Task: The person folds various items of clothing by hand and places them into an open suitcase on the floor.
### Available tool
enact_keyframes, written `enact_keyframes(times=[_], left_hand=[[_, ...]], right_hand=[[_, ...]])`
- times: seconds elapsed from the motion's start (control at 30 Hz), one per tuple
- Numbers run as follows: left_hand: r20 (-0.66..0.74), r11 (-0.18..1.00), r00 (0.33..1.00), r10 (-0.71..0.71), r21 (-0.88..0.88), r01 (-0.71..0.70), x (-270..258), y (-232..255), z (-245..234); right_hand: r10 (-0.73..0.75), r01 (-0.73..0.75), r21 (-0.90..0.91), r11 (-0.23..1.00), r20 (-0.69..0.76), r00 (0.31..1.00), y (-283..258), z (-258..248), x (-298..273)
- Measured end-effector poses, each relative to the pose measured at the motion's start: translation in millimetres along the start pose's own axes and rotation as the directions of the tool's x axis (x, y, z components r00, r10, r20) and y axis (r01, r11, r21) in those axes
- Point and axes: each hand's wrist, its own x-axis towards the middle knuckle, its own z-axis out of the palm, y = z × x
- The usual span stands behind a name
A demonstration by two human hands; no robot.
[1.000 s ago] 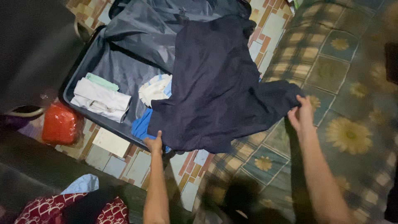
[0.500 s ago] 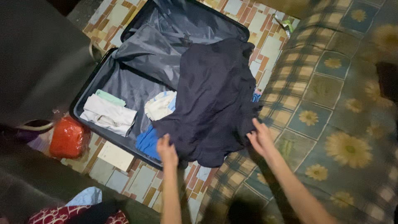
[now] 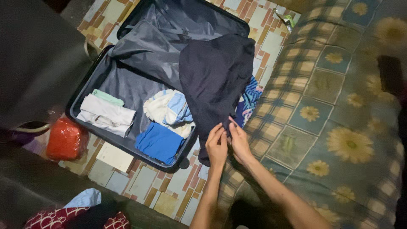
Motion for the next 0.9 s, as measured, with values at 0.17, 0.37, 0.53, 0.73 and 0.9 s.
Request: enact_keyframes(times=[0.17,0.37,0.53,0.73,0.9], left_hand=[[-0.03,0.991,0.991,-0.131,-0.014,0.13,6.3,9.6,-6.7],[0.176,0.99,0.981,0.086,0.094,-0.104,9.9,17.8,-10.5],[0.29,0.987,0.946,0.144,0.029,-0.159,30.6,17.5,-23.0],[0.495,0.873,0.754,0.432,-0.018,-0.488,124.7,44.0,-35.9],[0.616,0.884,0.702,0.357,0.021,-0.468,180.0,77.4,-29.4]], right_hand=[[-0.079,0.08,-0.007,0.997,0.049,0.996,-7.9,1.4,-2.4],[-0.149,0.16,-0.096,0.982,0.11,0.983,-4.3,2.5,-4.4],[-0.143,0.173,-0.133,0.976,0.209,0.967,-10.6,-11.5,4.4],[-0.337,0.587,-0.533,0.609,0.496,0.8,-74.0,-0.8,5.7],[-0.711,0.694,-0.574,0.435,0.253,0.656,-81.7,5.8,-5.6]])
